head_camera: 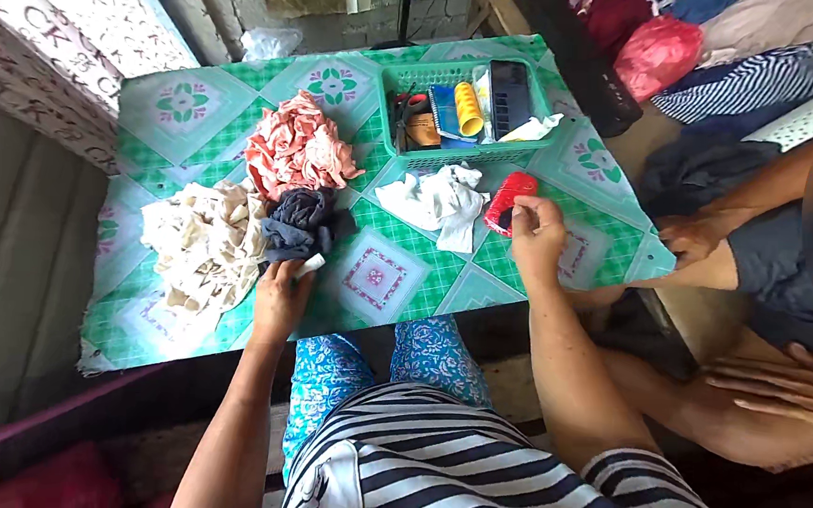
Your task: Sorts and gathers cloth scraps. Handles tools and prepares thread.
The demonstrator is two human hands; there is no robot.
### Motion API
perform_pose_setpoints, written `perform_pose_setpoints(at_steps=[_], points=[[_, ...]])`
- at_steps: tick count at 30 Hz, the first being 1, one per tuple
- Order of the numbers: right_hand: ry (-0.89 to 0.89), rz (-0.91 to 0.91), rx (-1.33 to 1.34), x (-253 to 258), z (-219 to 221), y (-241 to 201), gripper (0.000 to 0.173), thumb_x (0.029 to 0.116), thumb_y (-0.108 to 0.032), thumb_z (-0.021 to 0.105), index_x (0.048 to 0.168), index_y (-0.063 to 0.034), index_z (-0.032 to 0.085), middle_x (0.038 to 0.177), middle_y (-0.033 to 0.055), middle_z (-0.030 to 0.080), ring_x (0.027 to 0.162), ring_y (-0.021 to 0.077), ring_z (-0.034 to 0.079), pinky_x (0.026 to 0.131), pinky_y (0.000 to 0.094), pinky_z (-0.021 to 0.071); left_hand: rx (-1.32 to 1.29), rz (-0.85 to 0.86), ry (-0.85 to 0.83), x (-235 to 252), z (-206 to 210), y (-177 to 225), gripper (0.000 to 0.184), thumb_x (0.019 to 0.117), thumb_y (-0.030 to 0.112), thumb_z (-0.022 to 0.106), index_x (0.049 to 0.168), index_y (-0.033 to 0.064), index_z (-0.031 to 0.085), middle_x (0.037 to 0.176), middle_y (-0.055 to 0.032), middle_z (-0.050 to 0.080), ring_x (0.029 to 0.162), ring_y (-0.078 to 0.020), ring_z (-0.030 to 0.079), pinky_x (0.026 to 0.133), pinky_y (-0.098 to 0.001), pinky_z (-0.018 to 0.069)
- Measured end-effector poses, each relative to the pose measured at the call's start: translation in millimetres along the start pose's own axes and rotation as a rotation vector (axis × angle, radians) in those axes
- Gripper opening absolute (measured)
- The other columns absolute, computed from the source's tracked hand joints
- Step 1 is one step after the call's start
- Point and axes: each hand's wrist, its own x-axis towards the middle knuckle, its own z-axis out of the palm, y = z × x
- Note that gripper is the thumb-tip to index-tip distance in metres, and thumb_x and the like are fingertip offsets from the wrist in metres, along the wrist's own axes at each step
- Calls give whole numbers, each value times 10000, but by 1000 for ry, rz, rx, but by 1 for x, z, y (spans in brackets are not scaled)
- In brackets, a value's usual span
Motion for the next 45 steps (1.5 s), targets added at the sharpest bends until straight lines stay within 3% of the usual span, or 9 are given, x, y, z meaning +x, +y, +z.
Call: perform_pose_setpoints(at_steps=[3,5,8,15,20,24,33,38,45], points=[[-80,-121,55,-25,17,-15,271,1043,-102,524,1184,82,664,1145,250,663,1008,294,664,883,417,558,-150,-87,71,-23,-9,13,404,1005,275,610,1222,-59,674,1210,-278,639,1110,-371,634,941,-505,518],[-174,-167,134,-43,31,-32,237,1018,-78,552,1131,80,687,1078,218,684,939,242,671,840,379,569,-406,-176,42,-32,-9,33,382,1003,258,616,1242,-36,667,1155,-164,650,984,-165,655,846,-312,563],[-326,-241,309,-66,47,-63,205,1004,-77,577,1055,72,709,1024,170,703,924,163,686,840,311,581,-779,-217,-11,-33,-4,62,315,999,202,606,1231,-8,644,1053,-18,650,850,-35,646,785,-234,570],[-615,-344,561,-92,51,-110,398,959,-78,652,1327,64,600,1185,174,679,977,168,688,823,320,598,-821,-26,-67,-29,3,83,304,980,188,668,1224,9,682,1071,-23,658,901,-40,646,795,-203,568],[-624,-307,544,-103,56,-100,250,980,-72,629,1170,79,691,1058,165,707,926,135,691,852,282,586,-774,39,-88,-36,15,77,332,976,219,684,1213,-14,687,1077,-69,671,932,-59,660,810,-205,571],[-643,-318,471,-99,58,-92,280,1011,-151,609,1175,52,710,1079,156,728,969,150,702,888,288,576,-734,33,-80,-41,23,60,355,990,232,666,1213,-44,658,1123,-98,690,931,-64,678,824,-223,582],[-385,-231,-50,51,63,-96,230,1017,-84,559,1102,34,737,1117,216,701,1027,328,687,932,476,549,-368,59,66,-37,35,15,369,997,287,626,1162,-37,693,1020,-140,716,867,-106,677,811,-251,563],[-516,-75,-361,124,96,-104,262,1039,-109,525,1178,-13,724,1275,226,647,1229,383,604,1035,558,466,-261,135,92,-38,38,14,397,993,359,602,1124,4,721,970,-120,730,874,-144,694,821,-282,566],[-643,-28,-611,157,146,-104,293,968,-184,643,1171,22,689,1298,259,615,1256,441,563,973,641,442,-299,133,95,-39,39,12,395,995,381,605,1116,23,720,949,-94,724,860,-90,679,808,-225,559]])
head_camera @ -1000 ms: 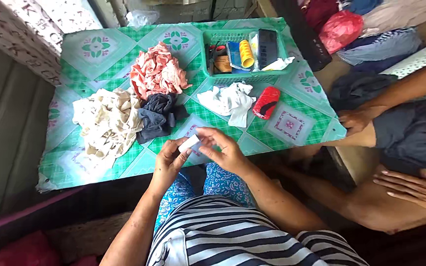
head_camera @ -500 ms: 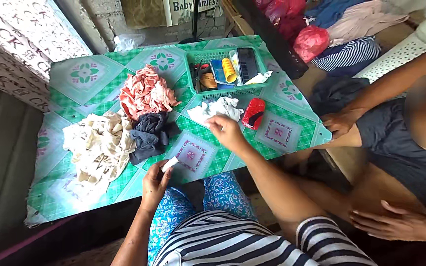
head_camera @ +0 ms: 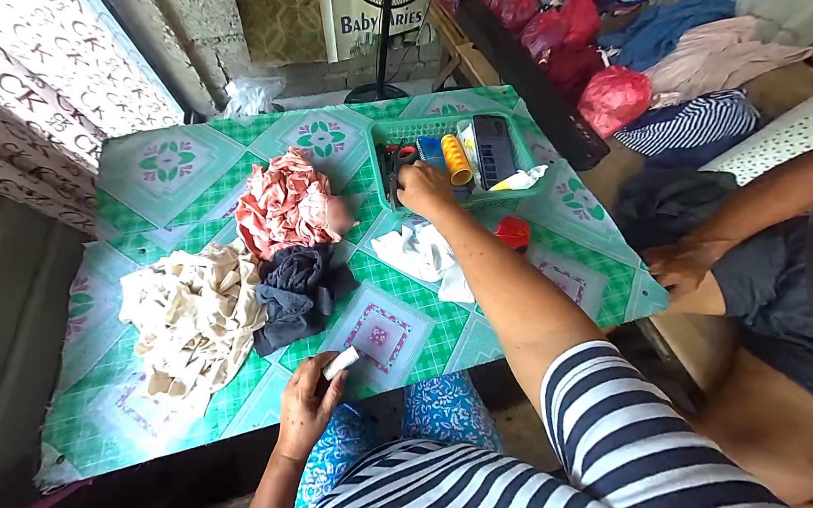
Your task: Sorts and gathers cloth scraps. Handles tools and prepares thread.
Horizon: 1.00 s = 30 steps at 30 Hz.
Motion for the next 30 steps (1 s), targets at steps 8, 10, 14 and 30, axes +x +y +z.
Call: perform_pose_setpoints(at_steps=[8,10,14,30], points=[[-60,183,205,18,-34,9,366,1044,-260,528,1133,77,640,1098,268,680,1044,411,672,888,626,496,-35,5,-10,-3,-1,-1,387,1010,380,600,1132,28,708,966,-96,717,892,-84,671,833,-206,546],[-67,162,193,20,-43,14,325,1039,-231,531,1113,67,638,1048,253,682,987,401,673,863,623,493,-44,9,-10,-2,-1,-1,387,1009,377,603,1131,24,705,970,-98,716,899,-84,671,839,-203,544],[-102,123,222,20,-63,20,310,1038,-232,545,1073,54,661,936,193,652,806,298,618,755,537,492,-54,17,-3,-2,-1,-1,384,1006,369,603,1128,20,705,969,-102,715,904,-83,670,844,-200,541],[96,3,279,-44,-127,25,298,1077,-223,500,1113,21,668,982,188,646,817,278,619,751,496,512,-266,-67,28,21,-6,22,350,979,256,638,1147,-47,683,1039,-122,694,881,-60,672,768,-208,578]])
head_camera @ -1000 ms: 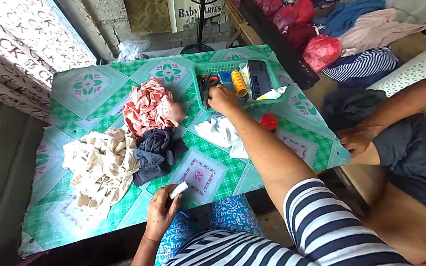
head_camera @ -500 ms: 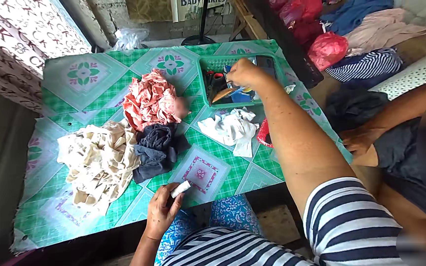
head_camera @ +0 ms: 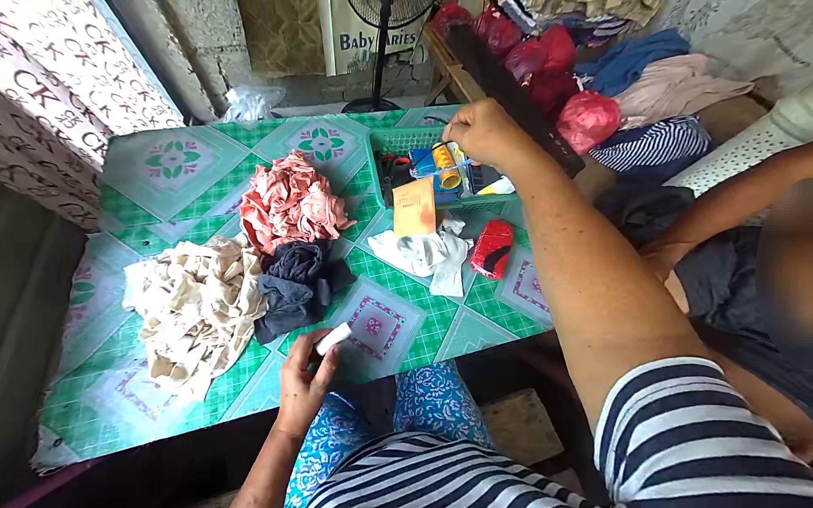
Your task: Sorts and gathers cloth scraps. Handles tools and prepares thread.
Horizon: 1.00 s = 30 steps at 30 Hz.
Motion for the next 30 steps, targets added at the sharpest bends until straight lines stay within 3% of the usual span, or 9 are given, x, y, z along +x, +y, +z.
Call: perform_pose_setpoints(at_steps=[3,6,10,13,17,20,23,25,30], points=[[84,-21,8,-6,8,4,323,1090,-232,480,1140,39,649,1033,218,657,919,334,645,829,547,505,52,182,-96,48,21,28,326,974,280,660,1117,-4,733,1135,-191,675,1045,-200,655,884,-316,559],[196,-43,80,-14,15,12,334,1097,-232,465,1145,56,627,1060,239,656,999,361,649,889,564,493,22,127,-212,92,56,30,319,958,314,684,1097,37,761,1285,-218,614,1145,-254,625,936,-376,547],[270,-131,387,-55,23,50,338,1088,-216,456,1195,43,644,957,142,629,756,180,606,710,377,553,-113,-172,-321,125,76,25,311,959,272,695,1165,41,728,1441,-193,508,1242,-250,571,940,-375,550],[135,-162,555,-109,55,88,330,1074,-196,452,1207,34,648,961,124,666,731,154,617,697,376,565,-47,-304,-396,145,71,16,310,989,231,671,1215,20,688,1423,-192,544,1291,-274,554,1001,-445,519],[-52,-161,754,-150,124,132,278,1045,-119,467,1147,50,663,861,42,651,686,63,586,703,288,547,420,-176,-359,158,54,4,298,956,182,699,1168,-28,701,1286,-271,619,1215,-428,592,1007,-609,479],[-163,-215,722,-154,152,136,288,1060,-131,468,1138,49,679,891,19,655,718,-9,550,713,187,490,570,-163,-333,166,57,10,323,948,162,710,1214,-21,688,1337,-283,587,1276,-474,535,1048,-637,432],[-116,-314,480,-143,160,132,331,1059,-211,519,1139,37,722,1052,149,727,925,151,680,869,316,555,588,-129,-346,181,77,19,410,986,243,680,1301,-18,646,1378,-280,568,1296,-471,525,1070,-637,414],[-32,-360,336,-136,160,129,328,1042,-267,570,1131,-8,751,1090,171,710,1021,258,687,923,421,564,595,-161,-410,190,94,25,470,993,303,676,1347,-1,621,1356,-287,587,1280,-480,543,1055,-663,417],[101,-337,234,-128,152,124,320,1020,-272,613,1172,-24,745,1158,185,683,1087,322,667,940,490,557,697,-310,-555,208,128,38,763,884,353,805,1509,74,468,1345,-309,575,1285,-516,516,1012,-688,421]])
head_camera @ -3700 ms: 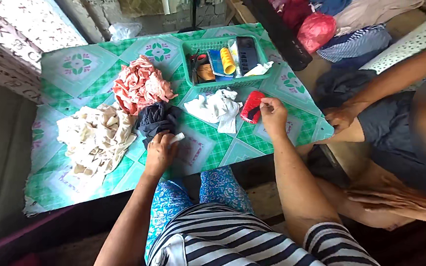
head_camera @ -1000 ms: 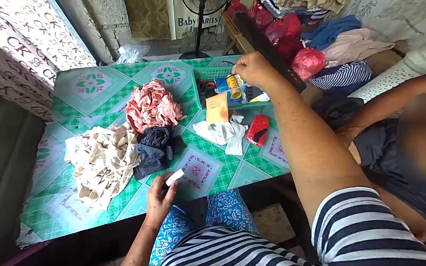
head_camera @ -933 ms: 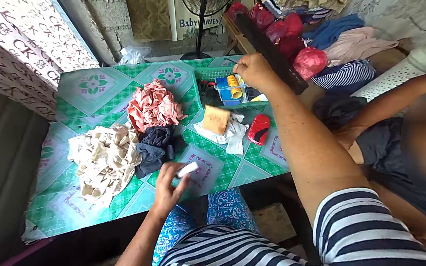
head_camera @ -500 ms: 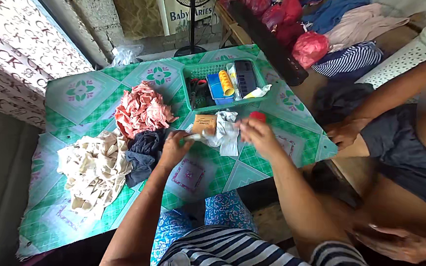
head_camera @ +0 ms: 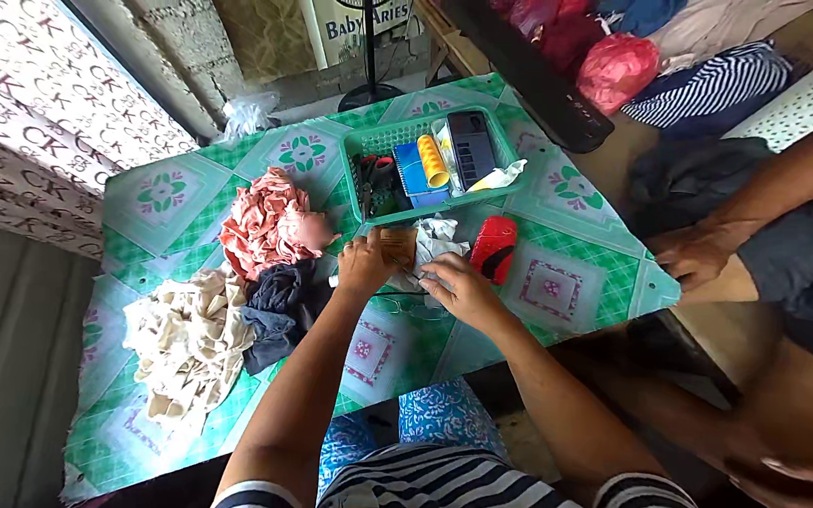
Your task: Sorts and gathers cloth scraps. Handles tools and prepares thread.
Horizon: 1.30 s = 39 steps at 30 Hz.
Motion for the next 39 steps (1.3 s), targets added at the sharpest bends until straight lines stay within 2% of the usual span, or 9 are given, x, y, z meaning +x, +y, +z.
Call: perform_pose_setpoints(at_steps=[7,11,15,20,24,27,31,37,39], points=[[86,112,56,0,12,10,310,1021,-226,604,1217,-11,709,1121,181,692,987,276,689,884,426,577,-199,-66,29,8,9,-3,757,871,284,832,1478,29,460,1239,-300,619,1197,-495,572,1017,-661,438],[162,161,118,1,17,12,341,1037,-205,564,1282,14,655,1026,167,697,881,236,682,812,381,578,-504,-43,38,-3,4,-16,663,950,140,726,1495,-6,379,1068,-221,690,928,-326,697,861,-520,566],[266,128,110,9,18,7,303,1021,-171,589,1239,21,676,1063,188,688,907,263,681,818,418,581,-824,-120,11,-13,-8,-33,302,1002,73,637,1278,-40,591,1049,-160,687,830,-175,681,764,-353,586],[368,-54,52,47,12,-12,208,985,-64,597,1111,26,735,1036,195,709,988,321,695,887,469,578,-958,-142,171,-33,-27,-52,195,1014,49,583,1184,-40,617,989,-105,679,818,-138,667,759,-324,581],[202,-10,-28,102,6,-39,248,1007,-60,556,1176,16,721,1124,219,713,1115,384,672,984,526,525,-979,-53,366,-47,-40,-64,108,1009,55,568,1075,21,647,892,-22,686,789,-84,667,746,-287,572],[-82,206,-155,148,2,-61,352,1058,-170,520,1363,-18,610,1242,251,657,1191,423,627,991,570,503,-1032,59,415,-53,-50,-72,130,1027,80,545,1129,89,625,994,3,695,897,-100,689,820,-320,595],[-271,393,-246,190,7,-75,461,1079,-281,483,1474,-47,448,1231,231,674,1184,413,644,946,579,509,-1132,96,459,-55,-61,-70,183,1057,101,497,1218,137,576,1124,-4,672,1003,-145,699,864,-378,617],[-231,572,85,212,25,-60,533,1036,-191,553,1531,-83,391,1328,237,629,1215,405,629,967,598,501,-1133,188,549,-25,-63,-68,173,1059,134,526,1229,108,546,1096,10,661,957,-107,691,861,-341,601],[-179,582,207,215,28,-49,545,991,-171,623,1476,-15,429,1319,272,611,1199,417,622,962,613,498,-1025,202,540,-10,-64,-64,191,1046,166,568,1222,91,573,1107,0,643,969,-98,673,865,-343,594]])
